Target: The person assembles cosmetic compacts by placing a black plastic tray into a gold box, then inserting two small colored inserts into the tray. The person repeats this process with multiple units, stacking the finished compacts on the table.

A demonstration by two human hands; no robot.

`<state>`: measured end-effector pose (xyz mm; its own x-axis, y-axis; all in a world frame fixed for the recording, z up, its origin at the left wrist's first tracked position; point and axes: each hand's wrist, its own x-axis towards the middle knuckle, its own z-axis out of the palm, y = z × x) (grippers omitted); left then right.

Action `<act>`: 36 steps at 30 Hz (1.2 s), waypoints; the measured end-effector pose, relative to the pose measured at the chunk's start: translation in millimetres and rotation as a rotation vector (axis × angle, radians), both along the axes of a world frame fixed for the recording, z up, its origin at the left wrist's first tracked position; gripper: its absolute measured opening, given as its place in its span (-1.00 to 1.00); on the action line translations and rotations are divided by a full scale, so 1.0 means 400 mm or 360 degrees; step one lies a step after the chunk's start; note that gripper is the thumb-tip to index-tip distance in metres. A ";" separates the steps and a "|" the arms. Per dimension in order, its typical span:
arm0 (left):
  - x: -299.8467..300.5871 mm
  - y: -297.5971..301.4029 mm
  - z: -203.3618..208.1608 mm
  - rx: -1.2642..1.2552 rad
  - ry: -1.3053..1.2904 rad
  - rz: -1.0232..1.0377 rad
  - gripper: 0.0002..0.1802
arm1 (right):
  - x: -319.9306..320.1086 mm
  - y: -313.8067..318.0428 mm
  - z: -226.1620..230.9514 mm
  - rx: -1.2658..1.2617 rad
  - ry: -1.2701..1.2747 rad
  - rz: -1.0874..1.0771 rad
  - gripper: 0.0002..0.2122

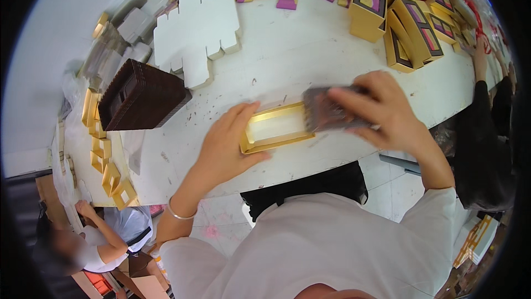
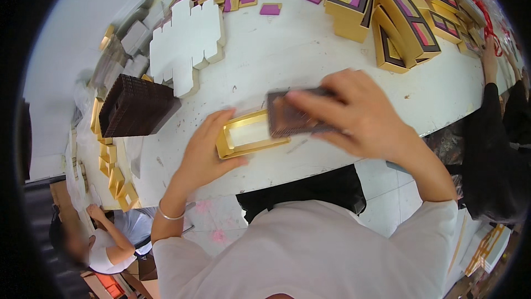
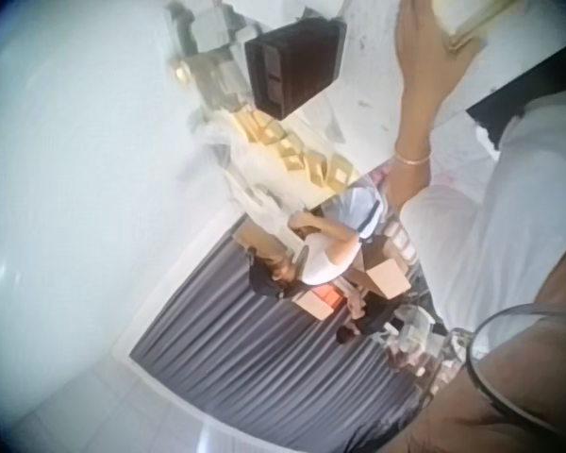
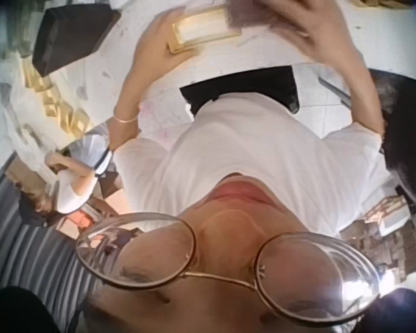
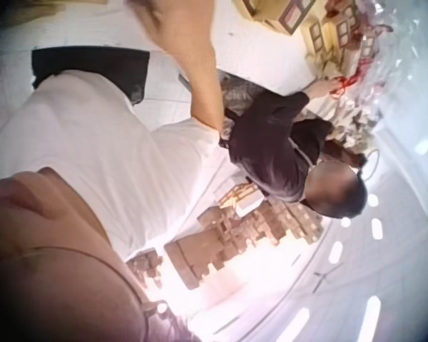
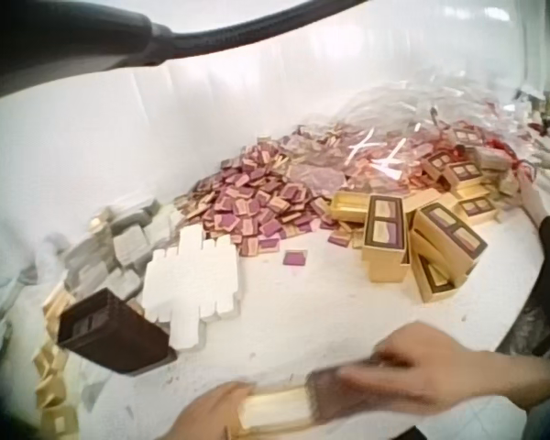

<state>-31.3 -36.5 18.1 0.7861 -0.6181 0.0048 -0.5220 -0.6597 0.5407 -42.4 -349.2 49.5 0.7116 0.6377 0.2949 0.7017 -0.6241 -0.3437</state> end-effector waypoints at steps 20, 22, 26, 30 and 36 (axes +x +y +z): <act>0.089 -0.112 -0.077 -0.0416 0.0045 -0.0077 -0.20 | 0.048 0.007 -0.079 0.0123 0.0265 0.0255 -0.57; 0.092 -0.112 -0.076 -0.0438 0.0037 -0.0093 -0.18 | 0.034 0.013 -0.122 0.0321 0.0188 0.0220 -0.58; 0.094 -0.103 -0.087 -0.0465 0.0018 -0.0102 -0.13 | 0.017 0.034 -0.140 0.0473 0.0146 0.0136 -0.59; 0.099 -0.100 -0.080 -0.0483 0.0064 -0.0089 -0.09 | 0.022 0.046 -0.147 0.0554 0.0125 0.0101 -0.61; 0.093 -0.101 -0.084 -0.0622 0.0287 0.0008 -0.07 | 0.021 0.041 -0.120 0.0554 0.0091 0.0053 -0.67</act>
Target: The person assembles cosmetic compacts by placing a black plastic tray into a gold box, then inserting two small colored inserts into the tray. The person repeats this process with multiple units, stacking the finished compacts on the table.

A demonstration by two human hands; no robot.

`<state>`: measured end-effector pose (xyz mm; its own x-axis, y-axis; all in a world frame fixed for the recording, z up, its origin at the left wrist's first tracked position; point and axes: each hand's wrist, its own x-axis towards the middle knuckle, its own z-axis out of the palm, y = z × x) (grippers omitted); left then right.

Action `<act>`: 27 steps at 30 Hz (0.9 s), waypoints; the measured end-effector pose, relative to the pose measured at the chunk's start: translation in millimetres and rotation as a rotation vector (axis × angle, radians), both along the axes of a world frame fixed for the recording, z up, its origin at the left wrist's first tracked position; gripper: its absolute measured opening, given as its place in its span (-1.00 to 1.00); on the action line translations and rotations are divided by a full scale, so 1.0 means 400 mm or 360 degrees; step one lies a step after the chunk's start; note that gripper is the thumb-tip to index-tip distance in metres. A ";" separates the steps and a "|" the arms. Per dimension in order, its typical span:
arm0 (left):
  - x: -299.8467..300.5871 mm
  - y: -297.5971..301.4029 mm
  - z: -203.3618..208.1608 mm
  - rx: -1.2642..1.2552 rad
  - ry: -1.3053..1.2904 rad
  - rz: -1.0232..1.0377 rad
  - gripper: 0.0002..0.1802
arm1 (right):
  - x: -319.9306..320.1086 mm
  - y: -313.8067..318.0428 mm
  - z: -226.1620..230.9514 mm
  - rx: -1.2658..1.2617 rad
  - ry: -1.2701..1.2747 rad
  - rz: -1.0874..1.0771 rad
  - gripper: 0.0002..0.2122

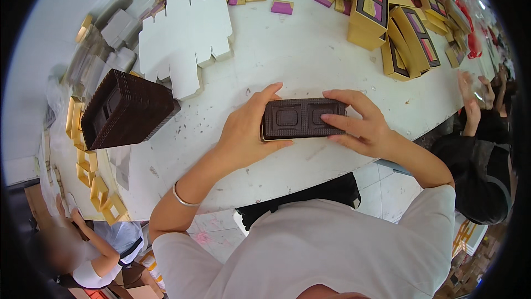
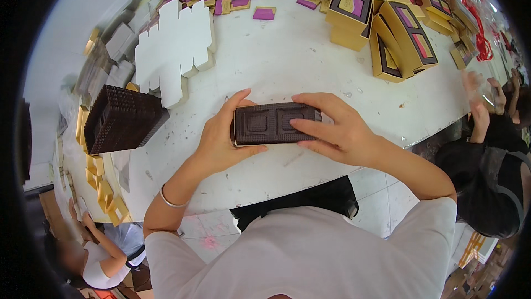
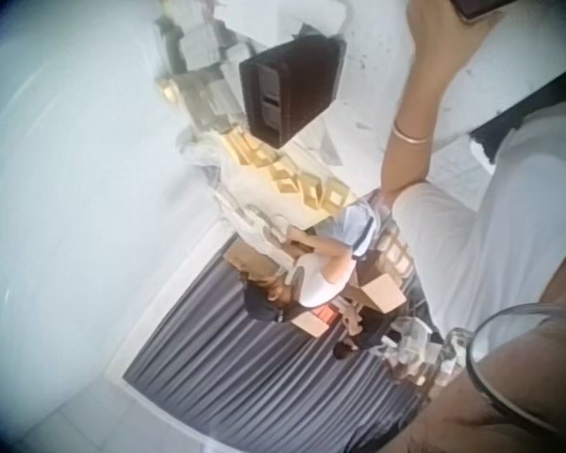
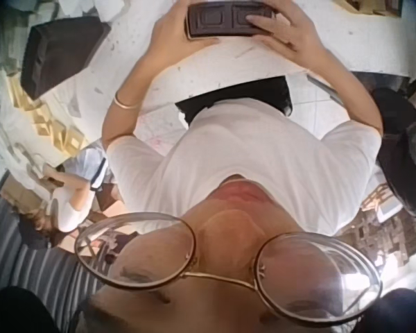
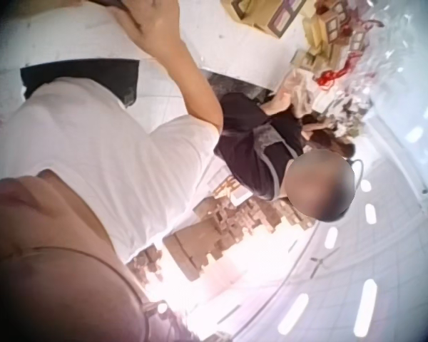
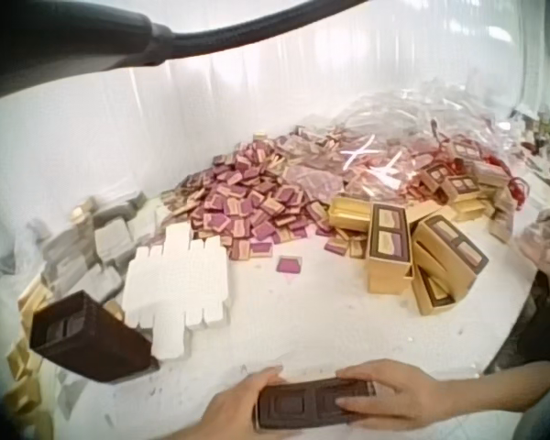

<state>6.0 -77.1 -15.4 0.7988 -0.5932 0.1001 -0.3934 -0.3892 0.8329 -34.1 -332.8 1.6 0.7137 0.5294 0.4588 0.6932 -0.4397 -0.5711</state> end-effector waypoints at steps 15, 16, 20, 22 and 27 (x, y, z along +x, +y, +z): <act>0.015 -0.004 0.019 0.0163 -0.0194 -0.0160 -0.22 | 0.072 -0.051 0.098 -0.0816 -0.0104 0.0449 -0.69; 0.016 -0.006 0.021 0.0173 -0.0173 -0.0162 -0.21 | 0.078 -0.048 0.082 -0.0868 -0.0316 0.0471 -0.70; 0.012 -0.004 0.024 0.0213 -0.0229 -0.0165 -0.16 | 0.086 -0.040 0.037 -0.0923 -0.0620 0.0501 -0.70; 0.007 -0.006 0.015 0.0230 -0.0304 -0.0158 -0.19 | 0.081 -0.042 0.053 -0.0892 -0.0457 0.0459 -0.62; -0.012 -0.001 0.005 0.0488 -0.0667 -0.0149 -0.17 | -0.030 -0.015 0.019 -0.1138 -0.0167 0.0201 -0.25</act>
<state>1.4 -77.5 -13.3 0.6695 -0.7124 0.2104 -0.7133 -0.5375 0.4499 -46.2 -338.8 9.3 0.5989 0.8002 0.0328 0.7984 -0.5933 -0.1023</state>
